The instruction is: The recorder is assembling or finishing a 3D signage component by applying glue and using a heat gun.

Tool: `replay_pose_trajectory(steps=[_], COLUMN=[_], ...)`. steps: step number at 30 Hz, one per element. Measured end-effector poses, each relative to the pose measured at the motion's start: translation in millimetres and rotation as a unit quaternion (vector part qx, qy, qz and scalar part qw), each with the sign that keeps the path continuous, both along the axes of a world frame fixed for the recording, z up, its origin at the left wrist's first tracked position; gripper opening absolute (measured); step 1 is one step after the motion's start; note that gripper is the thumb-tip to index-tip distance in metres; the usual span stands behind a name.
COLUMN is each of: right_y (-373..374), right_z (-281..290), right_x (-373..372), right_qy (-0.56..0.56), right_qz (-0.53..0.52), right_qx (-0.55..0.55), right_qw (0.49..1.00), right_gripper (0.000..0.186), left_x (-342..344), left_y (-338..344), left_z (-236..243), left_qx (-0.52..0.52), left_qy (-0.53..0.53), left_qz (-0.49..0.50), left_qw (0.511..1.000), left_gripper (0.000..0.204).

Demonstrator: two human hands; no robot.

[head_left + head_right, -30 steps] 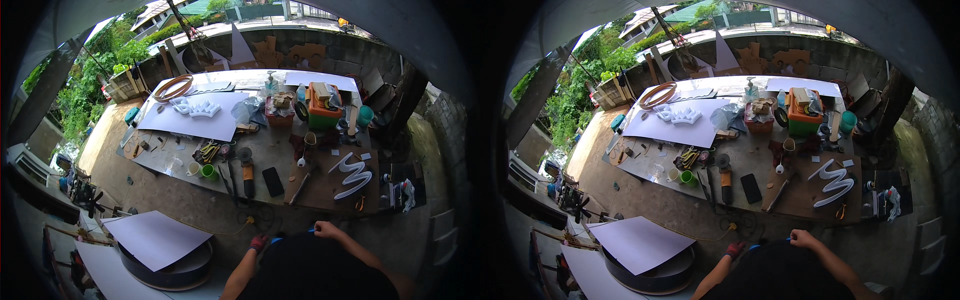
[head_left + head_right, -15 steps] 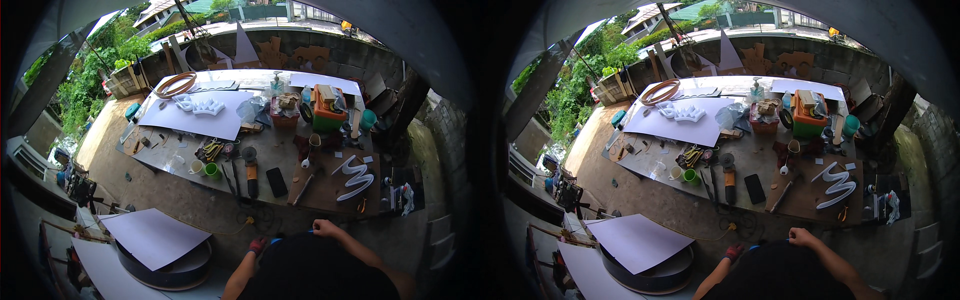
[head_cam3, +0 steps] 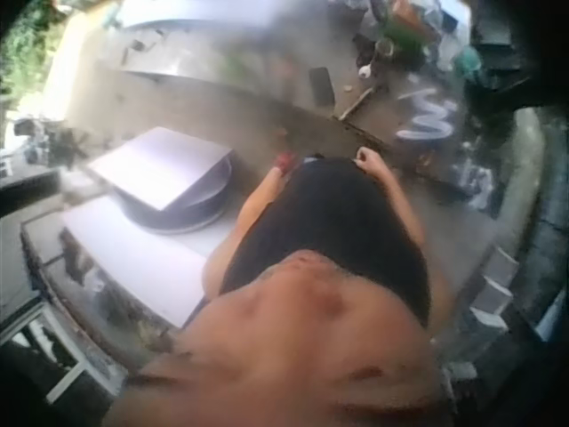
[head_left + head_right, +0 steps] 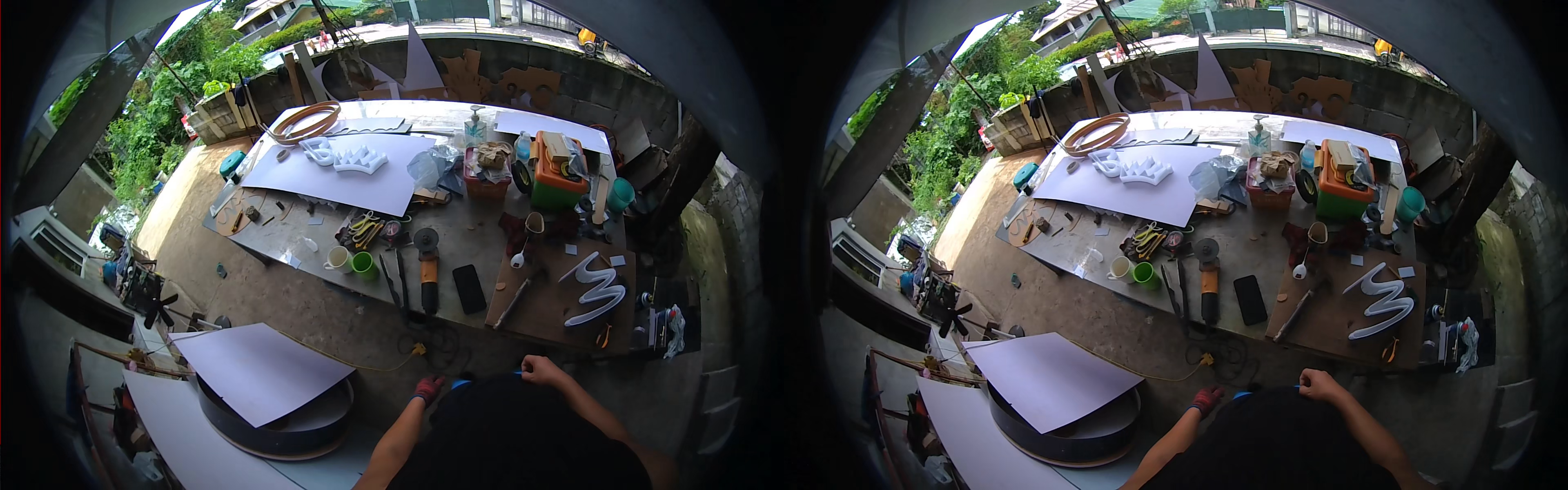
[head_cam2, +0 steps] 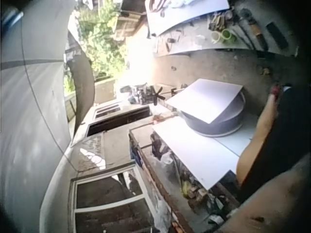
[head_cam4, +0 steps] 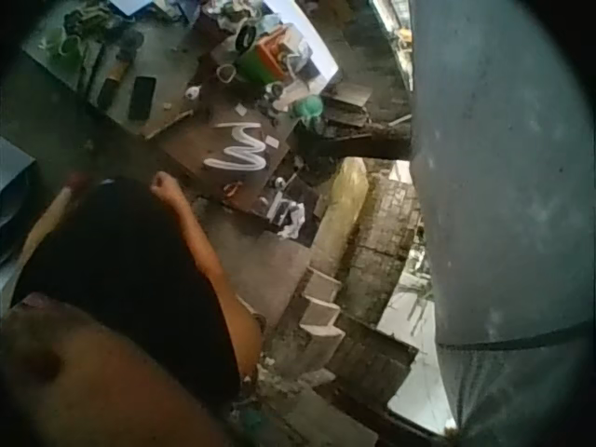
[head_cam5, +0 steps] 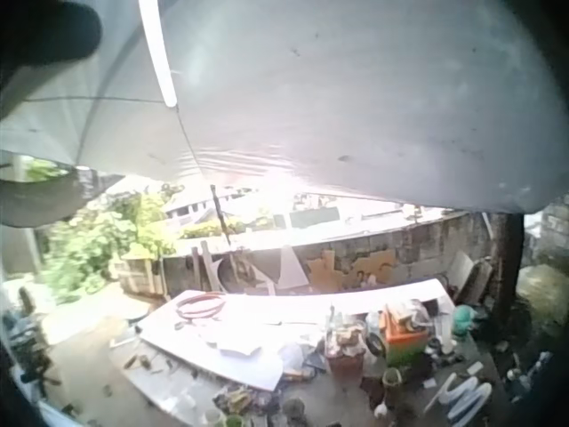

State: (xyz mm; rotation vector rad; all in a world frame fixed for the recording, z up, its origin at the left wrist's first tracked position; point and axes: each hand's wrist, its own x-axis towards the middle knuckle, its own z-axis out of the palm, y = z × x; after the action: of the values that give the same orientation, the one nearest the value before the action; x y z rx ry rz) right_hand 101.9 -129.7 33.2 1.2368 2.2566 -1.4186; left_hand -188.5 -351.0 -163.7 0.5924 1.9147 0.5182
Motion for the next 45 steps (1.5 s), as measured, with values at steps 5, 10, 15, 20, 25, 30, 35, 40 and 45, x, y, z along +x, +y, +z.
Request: replay_pose_trajectory(steps=[5, 10, 15, 20, 25, 30, 35, 40, 45], right_y=[-1.2, -1.4, -2.1, -3.1, -9.0, -16.0, -12.1, -6.1, -12.7], right_z=[-4.6, 5.3, 3.4, 3.0, 17.7, 12.6, 14.2, 22.9, 12.7], right_x=[0.4, -3.6, -2.9, -3.9, -2.2, 8.5, 6.0, 9.2, 24.9], right_qy=[0.003, -0.012, -0.011, 0.01, -0.003, -0.008, 0.005, 0.014, 0.033], right_qz=[-0.001, 0.001, 0.003, 0.005, 0.008, -0.021, -0.008, -0.043, -0.073], right_qx=[-0.001, -0.002, 0.002, -0.014, -0.012, -0.023, -0.021, -0.018, -0.042], right_qw=[1.0, 1.0, 1.0, 1.0, 1.0, 0.999, 1.0, 0.999, 0.996], right_gripper=[0.024, 0.024, 0.024, 0.022, 0.021, 0.022, 0.023, 0.02, 0.019], left_x=[-0.8, 2.7, 5.6, -0.6, -1.8, 1.8, -2.9, -2.9, 8.0], left_y=[2.3, -1.3, -2.2, -5.1, -16.6, -5.5, -6.2, 10.5, 4.2], left_z=[12.5, 5.1, 4.4, 28.6, 6.0, 22.2, 15.9, 45.7, 44.0], left_qx=[-0.002, 0.008, 0.041, -0.001, -0.003, -0.019, 0.03, 0.019, -0.013], left_qy=[-0.005, -0.009, 0.019, 0.007, -0.021, -0.009, -0.056, -0.105, -0.12], left_qz=[-0.006, 0.007, 0.001, -0.017, -0.009, -0.029, 0.053, 0.051, 0.042], left_qw=[1.0, 1.0, 0.999, 1.0, 1.0, 0.999, 0.997, 0.993, 0.992], left_gripper=[0.046, 0.046, 0.041, 0.043, 0.047, 0.046, 0.044, 0.039, 0.041])
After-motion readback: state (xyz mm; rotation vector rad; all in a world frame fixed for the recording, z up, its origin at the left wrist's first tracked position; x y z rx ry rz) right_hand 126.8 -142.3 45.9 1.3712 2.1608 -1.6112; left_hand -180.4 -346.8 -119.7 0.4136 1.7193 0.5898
